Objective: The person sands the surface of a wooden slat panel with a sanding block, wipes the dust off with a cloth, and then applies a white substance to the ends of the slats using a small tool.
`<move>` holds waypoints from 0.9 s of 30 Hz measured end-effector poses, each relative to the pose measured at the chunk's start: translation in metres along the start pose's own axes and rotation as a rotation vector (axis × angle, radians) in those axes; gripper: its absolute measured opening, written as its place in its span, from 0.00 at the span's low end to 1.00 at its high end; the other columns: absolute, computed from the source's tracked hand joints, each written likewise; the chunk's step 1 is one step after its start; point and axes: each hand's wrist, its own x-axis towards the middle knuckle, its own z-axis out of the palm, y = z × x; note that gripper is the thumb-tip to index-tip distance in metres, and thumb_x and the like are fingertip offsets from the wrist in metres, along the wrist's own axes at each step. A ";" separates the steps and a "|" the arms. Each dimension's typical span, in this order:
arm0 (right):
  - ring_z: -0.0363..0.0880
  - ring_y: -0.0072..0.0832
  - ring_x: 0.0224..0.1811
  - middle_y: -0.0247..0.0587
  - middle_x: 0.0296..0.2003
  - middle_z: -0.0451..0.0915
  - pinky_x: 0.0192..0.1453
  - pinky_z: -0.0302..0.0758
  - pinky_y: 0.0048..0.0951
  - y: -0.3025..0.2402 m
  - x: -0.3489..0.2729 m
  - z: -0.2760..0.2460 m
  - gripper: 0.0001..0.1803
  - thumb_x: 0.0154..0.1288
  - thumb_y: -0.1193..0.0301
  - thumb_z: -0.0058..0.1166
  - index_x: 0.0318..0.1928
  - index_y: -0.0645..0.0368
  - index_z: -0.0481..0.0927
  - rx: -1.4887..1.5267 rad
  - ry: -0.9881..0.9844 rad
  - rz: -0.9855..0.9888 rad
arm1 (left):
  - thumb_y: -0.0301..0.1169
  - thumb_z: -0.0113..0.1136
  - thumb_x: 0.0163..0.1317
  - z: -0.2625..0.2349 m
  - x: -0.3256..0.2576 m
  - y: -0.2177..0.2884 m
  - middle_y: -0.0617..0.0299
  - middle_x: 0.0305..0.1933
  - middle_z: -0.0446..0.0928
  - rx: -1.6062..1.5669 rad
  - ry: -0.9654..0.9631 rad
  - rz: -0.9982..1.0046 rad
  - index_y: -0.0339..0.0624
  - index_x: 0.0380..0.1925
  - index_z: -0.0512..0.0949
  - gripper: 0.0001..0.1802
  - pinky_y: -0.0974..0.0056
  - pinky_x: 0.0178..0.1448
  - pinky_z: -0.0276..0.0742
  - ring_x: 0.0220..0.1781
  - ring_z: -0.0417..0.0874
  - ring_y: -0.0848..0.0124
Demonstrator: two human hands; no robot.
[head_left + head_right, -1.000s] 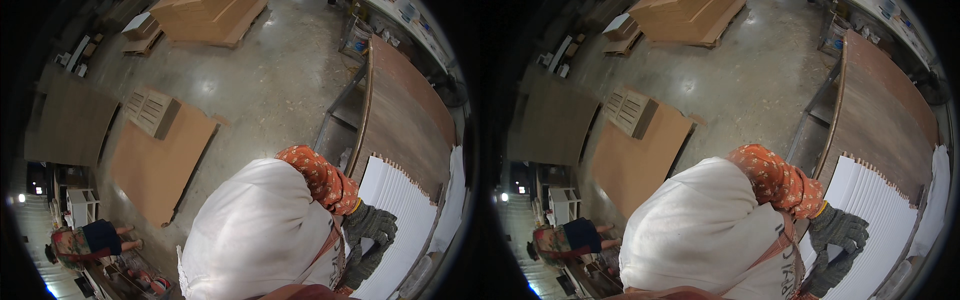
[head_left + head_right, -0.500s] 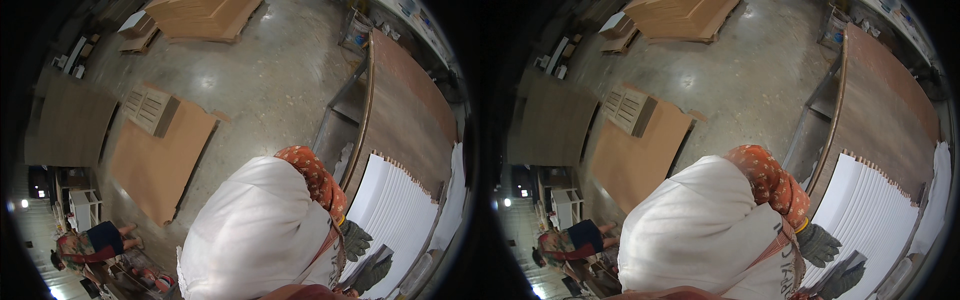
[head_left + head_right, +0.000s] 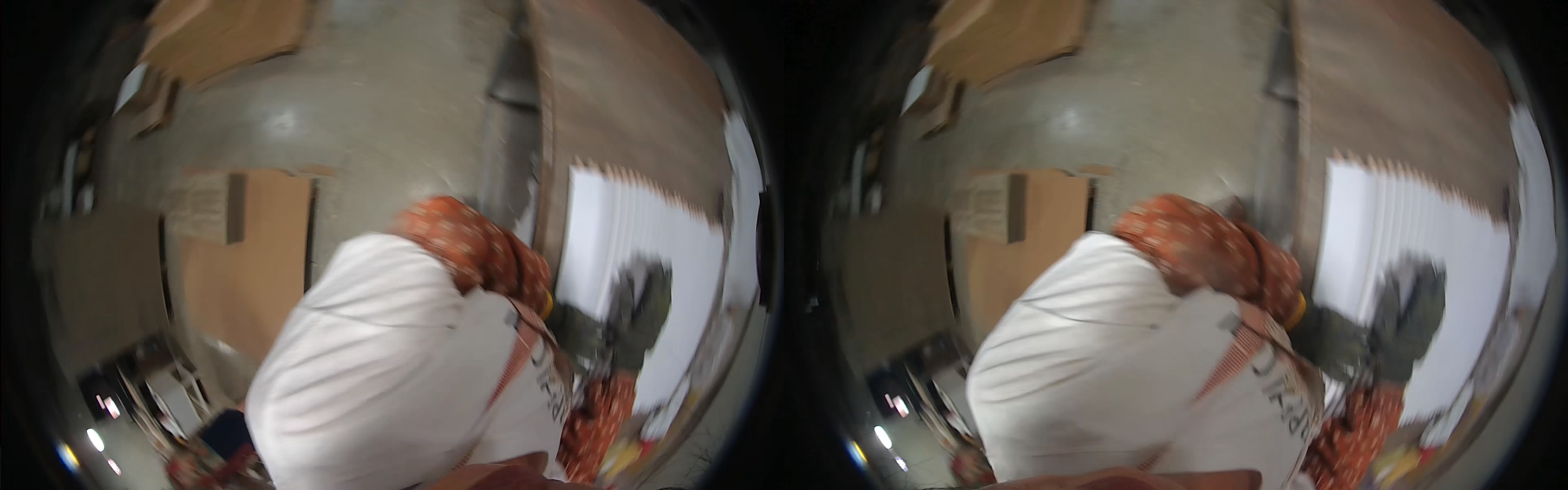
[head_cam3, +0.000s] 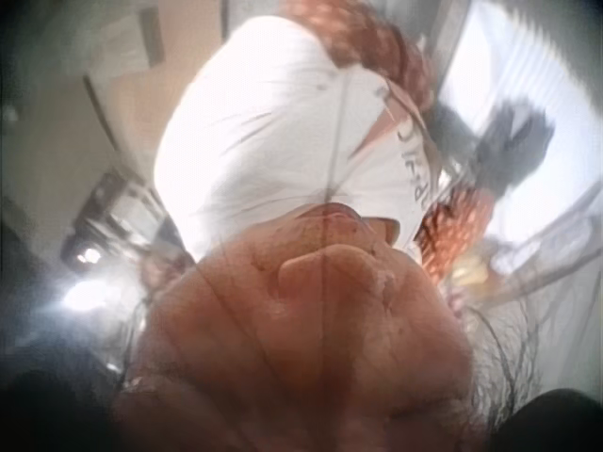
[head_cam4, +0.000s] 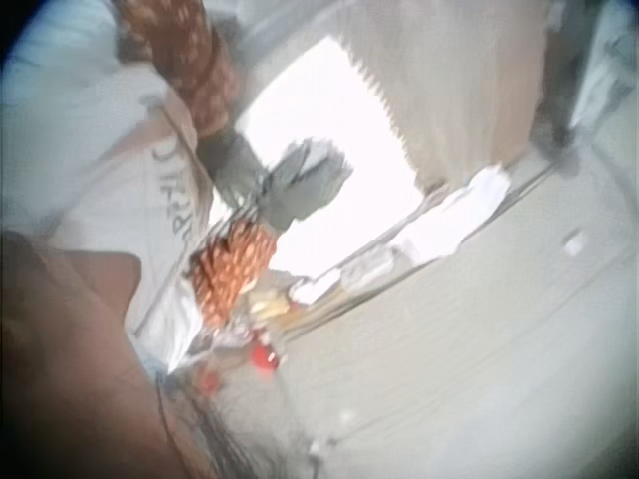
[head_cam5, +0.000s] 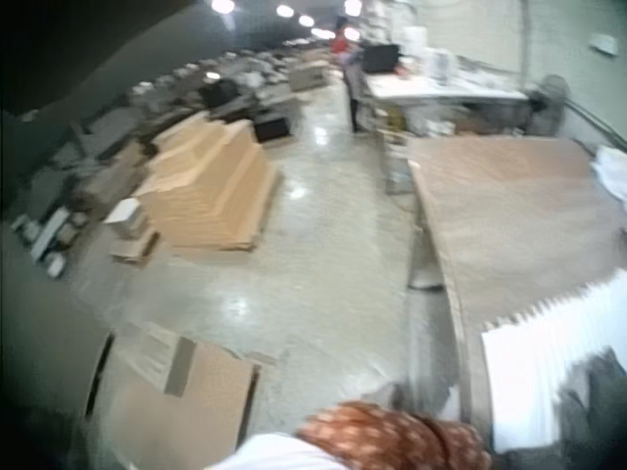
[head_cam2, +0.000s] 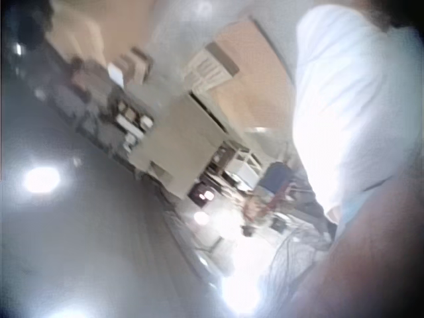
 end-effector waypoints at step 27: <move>0.68 0.48 0.65 0.56 0.62 0.70 0.68 0.65 0.45 -0.006 -0.012 0.010 0.32 0.64 0.63 0.59 0.66 0.62 0.68 -0.013 0.073 0.288 | 0.30 0.49 0.65 0.020 -0.016 0.000 0.61 0.51 0.75 -0.436 -0.120 0.100 0.46 0.46 0.75 0.11 0.58 0.66 0.67 0.57 0.74 0.66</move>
